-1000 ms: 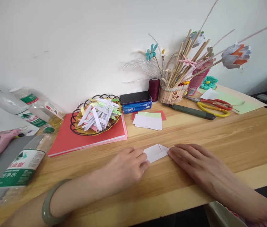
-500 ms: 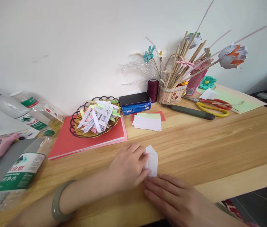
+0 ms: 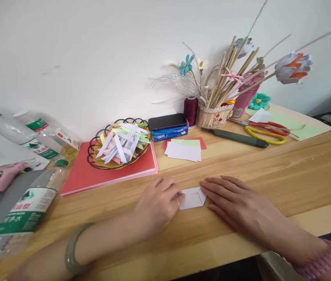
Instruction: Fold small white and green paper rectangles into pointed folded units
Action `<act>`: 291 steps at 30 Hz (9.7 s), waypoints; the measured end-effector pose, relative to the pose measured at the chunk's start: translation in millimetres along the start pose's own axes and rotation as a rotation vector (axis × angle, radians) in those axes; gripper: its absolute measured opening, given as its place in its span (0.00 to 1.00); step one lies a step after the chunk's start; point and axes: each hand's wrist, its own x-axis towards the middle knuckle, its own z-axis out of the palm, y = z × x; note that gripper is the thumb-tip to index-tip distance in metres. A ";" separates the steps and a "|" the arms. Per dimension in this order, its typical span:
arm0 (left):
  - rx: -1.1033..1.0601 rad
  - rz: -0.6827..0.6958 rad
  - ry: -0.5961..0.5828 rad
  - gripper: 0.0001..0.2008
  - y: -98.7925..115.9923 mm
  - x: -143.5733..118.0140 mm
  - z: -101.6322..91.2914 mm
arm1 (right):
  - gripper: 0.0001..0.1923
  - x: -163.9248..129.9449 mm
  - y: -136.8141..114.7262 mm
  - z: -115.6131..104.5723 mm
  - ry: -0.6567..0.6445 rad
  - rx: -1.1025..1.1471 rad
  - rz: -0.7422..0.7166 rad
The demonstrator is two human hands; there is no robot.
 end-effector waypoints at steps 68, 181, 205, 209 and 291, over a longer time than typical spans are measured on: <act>-0.181 -0.040 -0.139 0.14 -8.8 1.5 0.9 | 0.09 36.3 -4.9 1.5 -0.281 0.271 0.437; -0.007 -0.011 0.138 0.11 19.0 4.4 4.2 | 0.13 27.3 7.9 -9.5 -0.194 0.055 -0.027; -0.411 -0.434 0.069 0.03 8.7 10.1 2.4 | 0.11 51.4 25.5 10.2 -0.256 0.201 0.043; -0.408 -0.451 0.016 0.03 6.5 9.5 5.0 | 0.11 55.4 27.4 10.2 -0.284 0.167 0.040; -1.694 -0.934 0.025 0.26 -5.4 17.7 5.7 | 0.18 89.5 7.5 11.3 0.029 1.221 0.612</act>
